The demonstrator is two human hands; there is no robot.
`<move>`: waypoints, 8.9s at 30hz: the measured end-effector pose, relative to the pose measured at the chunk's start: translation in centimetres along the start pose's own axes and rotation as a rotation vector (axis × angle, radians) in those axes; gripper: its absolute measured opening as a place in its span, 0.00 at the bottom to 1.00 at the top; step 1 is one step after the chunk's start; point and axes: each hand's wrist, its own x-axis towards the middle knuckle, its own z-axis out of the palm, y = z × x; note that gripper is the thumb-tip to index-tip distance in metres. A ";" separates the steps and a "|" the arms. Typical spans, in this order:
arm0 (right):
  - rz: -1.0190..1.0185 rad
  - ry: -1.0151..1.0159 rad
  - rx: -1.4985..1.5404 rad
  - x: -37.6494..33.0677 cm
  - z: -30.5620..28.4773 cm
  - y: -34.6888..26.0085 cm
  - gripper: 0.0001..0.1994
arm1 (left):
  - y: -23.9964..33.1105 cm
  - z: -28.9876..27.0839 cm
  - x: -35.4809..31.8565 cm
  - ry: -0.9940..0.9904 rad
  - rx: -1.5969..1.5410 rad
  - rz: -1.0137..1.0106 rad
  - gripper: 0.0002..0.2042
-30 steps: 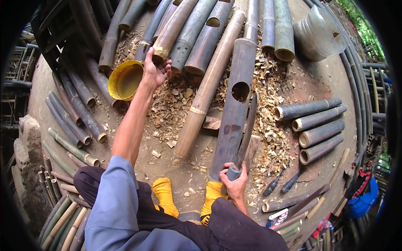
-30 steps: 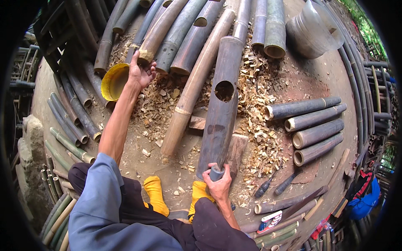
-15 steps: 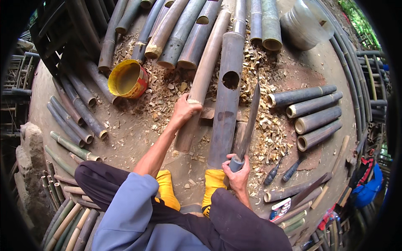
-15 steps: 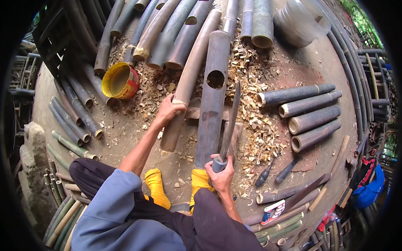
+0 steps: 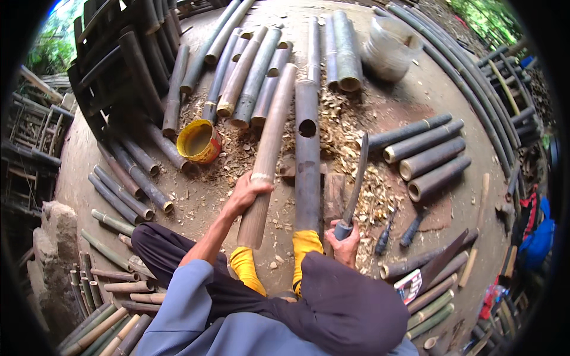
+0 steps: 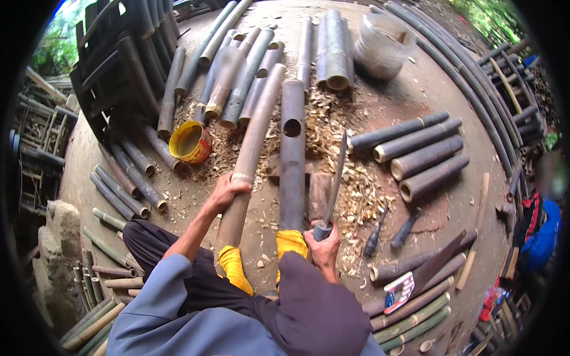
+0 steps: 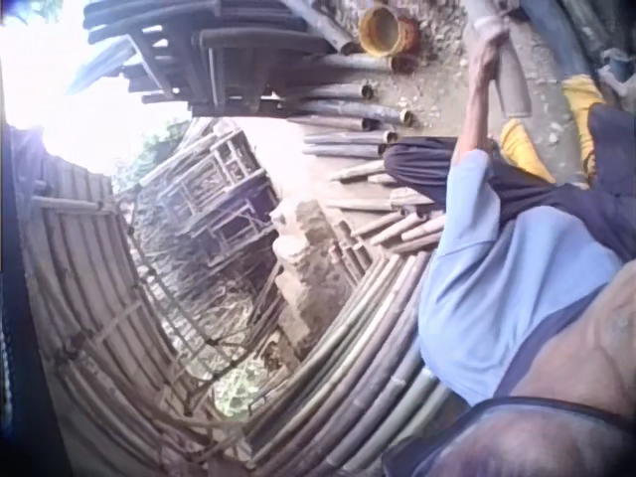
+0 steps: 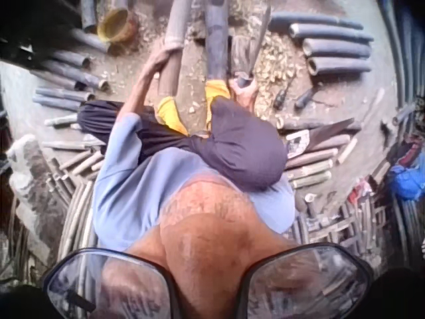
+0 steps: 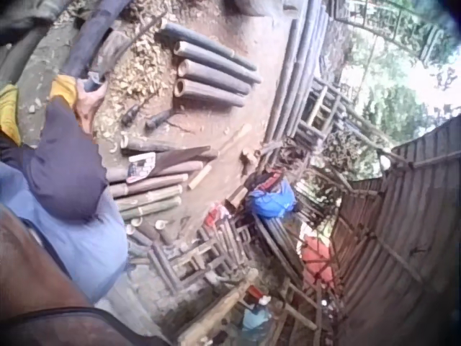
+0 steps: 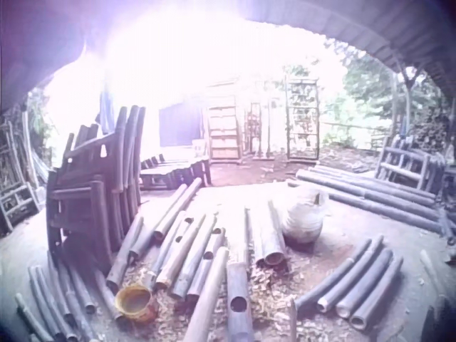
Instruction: The person carves a rectangular hole into a bamboo tube by striking a knife with a wooden block and then smooths the edges of the hole with a handheld tool.
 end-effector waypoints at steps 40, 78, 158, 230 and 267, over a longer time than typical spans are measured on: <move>-0.108 -0.313 -0.060 12.3 3.1 3.9 0.25 | 2.3 10.4 -2.2 0.276 -0.062 0.848 0.29; -0.462 -0.588 -0.941 16.7 -9.8 -4.6 0.17 | 2.1 9.7 -2.0 0.173 0.077 0.880 0.31; 0.195 -0.068 -0.653 4.5 0.2 8.6 0.44 | -0.2 -0.7 6.3 0.055 0.011 0.174 0.17; 0.019 -0.688 -0.554 18.0 3.1 -12.1 0.54 | -2.2 -7.7 8.4 -0.558 1.194 0.222 0.25; 0.382 -0.228 -0.777 0.5 -8.0 3.0 0.36 | 4.7 -24.1 -6.3 0.634 1.607 -0.034 0.12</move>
